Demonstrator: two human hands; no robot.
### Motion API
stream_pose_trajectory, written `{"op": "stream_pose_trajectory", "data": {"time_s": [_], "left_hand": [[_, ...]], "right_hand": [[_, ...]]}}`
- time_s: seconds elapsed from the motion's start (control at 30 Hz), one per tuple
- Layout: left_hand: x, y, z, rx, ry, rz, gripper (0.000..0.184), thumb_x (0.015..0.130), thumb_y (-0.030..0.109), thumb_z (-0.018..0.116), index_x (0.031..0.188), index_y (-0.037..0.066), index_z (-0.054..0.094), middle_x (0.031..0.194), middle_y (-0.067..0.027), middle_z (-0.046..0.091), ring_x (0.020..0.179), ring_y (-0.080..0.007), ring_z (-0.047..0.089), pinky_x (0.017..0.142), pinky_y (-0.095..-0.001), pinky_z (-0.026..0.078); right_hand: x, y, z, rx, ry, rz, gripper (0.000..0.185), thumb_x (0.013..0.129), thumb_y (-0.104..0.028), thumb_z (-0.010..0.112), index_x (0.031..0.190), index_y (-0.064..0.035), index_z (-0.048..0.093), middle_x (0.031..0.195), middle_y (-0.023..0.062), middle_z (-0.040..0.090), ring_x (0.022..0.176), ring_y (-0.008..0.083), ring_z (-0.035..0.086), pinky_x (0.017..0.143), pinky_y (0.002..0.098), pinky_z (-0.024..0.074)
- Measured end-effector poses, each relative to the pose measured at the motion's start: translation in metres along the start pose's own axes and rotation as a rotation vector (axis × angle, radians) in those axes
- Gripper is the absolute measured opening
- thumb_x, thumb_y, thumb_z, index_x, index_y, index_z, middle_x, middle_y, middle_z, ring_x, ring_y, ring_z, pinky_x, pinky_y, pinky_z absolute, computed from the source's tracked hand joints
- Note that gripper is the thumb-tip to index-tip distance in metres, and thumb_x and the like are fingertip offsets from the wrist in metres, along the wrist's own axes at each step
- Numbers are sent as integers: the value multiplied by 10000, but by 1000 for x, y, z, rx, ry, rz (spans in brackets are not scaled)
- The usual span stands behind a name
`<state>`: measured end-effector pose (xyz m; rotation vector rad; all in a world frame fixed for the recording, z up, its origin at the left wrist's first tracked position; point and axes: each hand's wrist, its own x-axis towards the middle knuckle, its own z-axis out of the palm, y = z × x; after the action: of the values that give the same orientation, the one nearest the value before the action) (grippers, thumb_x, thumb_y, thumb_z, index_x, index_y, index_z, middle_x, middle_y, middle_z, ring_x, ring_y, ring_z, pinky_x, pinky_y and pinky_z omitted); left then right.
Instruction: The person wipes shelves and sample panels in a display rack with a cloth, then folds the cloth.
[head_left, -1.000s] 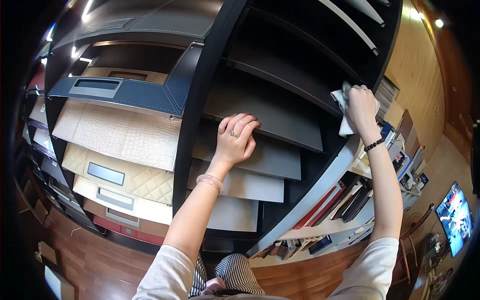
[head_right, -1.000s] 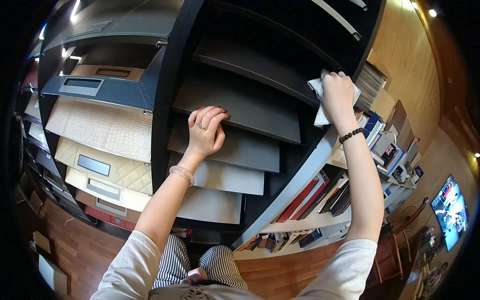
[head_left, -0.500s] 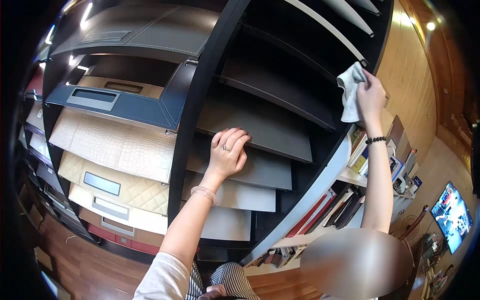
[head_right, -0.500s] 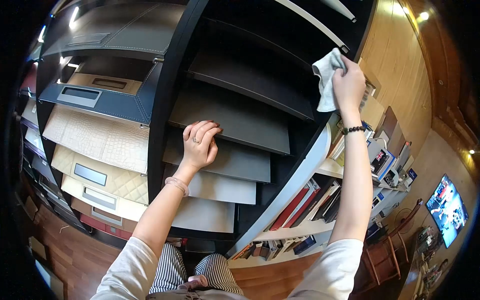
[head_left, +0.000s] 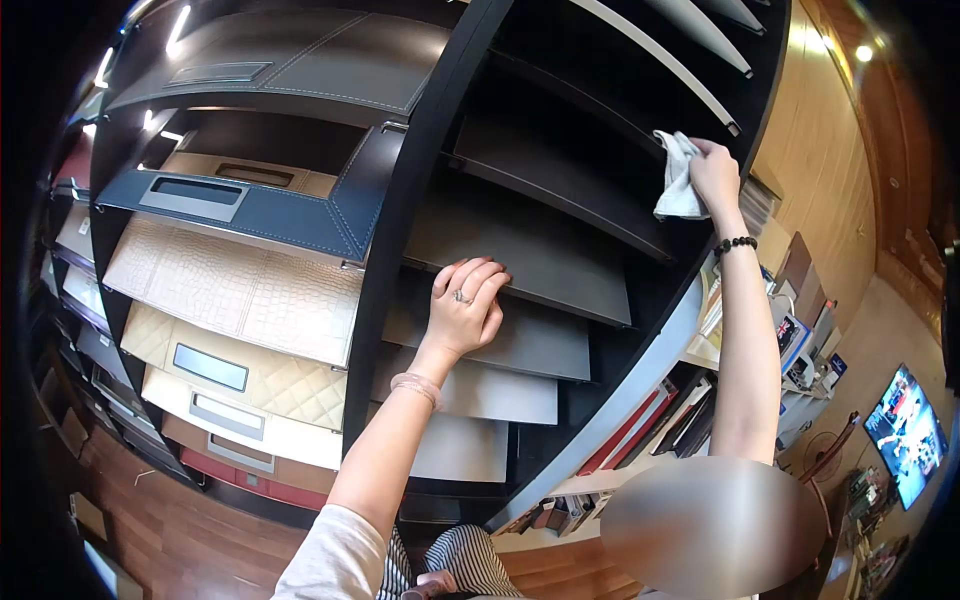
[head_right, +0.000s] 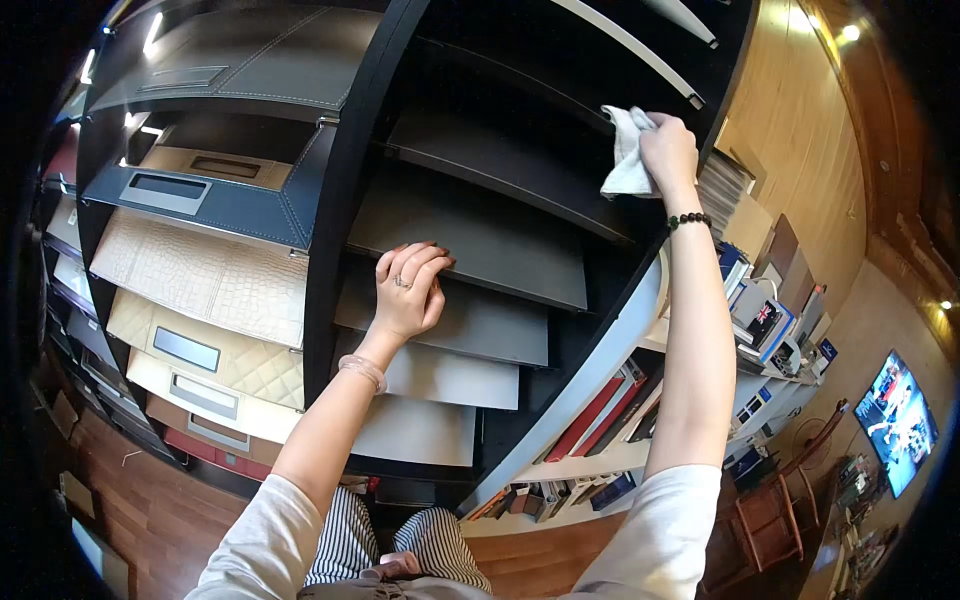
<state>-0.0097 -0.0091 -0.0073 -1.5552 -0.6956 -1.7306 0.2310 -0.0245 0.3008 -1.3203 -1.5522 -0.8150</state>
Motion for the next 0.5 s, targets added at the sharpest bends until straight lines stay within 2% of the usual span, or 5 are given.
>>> {"op": "stream_pose_trajectory", "data": {"time_s": [0.17,0.27,0.3,0.4,0.5], "left_hand": [[1,1,2,-5,0,-6,311,718,78,561,1021,117,616,1105,-28,604,1101,-195,543,988,-368,332],[1,1,-2,2,-6,-12,311,717,75,560,1020,116,618,1104,-27,605,1099,-195,545,987,-368,332],[1,1,-2,3,-6,-12,313,716,75,559,1020,115,618,1103,-28,605,1098,-196,546,986,-368,332],[1,2,0,2,0,-9,315,714,76,559,1021,114,619,1102,-28,606,1096,-196,547,986,-367,333],[1,0,1,8,4,-5,315,712,81,560,1020,113,619,1102,-28,606,1096,-196,546,984,-365,335]], "right_hand": [[-24,-18,4,-27,148,-128,416,767,-75,482,1127,-122,684,984,195,689,905,326,674,792,371,517],[-30,-32,-9,503,-102,-364,427,749,-66,488,1128,-103,680,982,194,692,908,326,673,816,371,511],[-26,-28,-7,505,-104,-361,427,749,-66,488,1128,-103,680,982,194,692,908,326,673,816,371,511],[-1,-8,-1,18,-11,8,376,777,-141,510,1102,-66,683,990,204,680,936,366,652,848,395,502],[-2,-32,-1,-40,-1,20,373,777,-152,516,1095,-50,681,980,207,680,941,360,651,851,392,501]]}}
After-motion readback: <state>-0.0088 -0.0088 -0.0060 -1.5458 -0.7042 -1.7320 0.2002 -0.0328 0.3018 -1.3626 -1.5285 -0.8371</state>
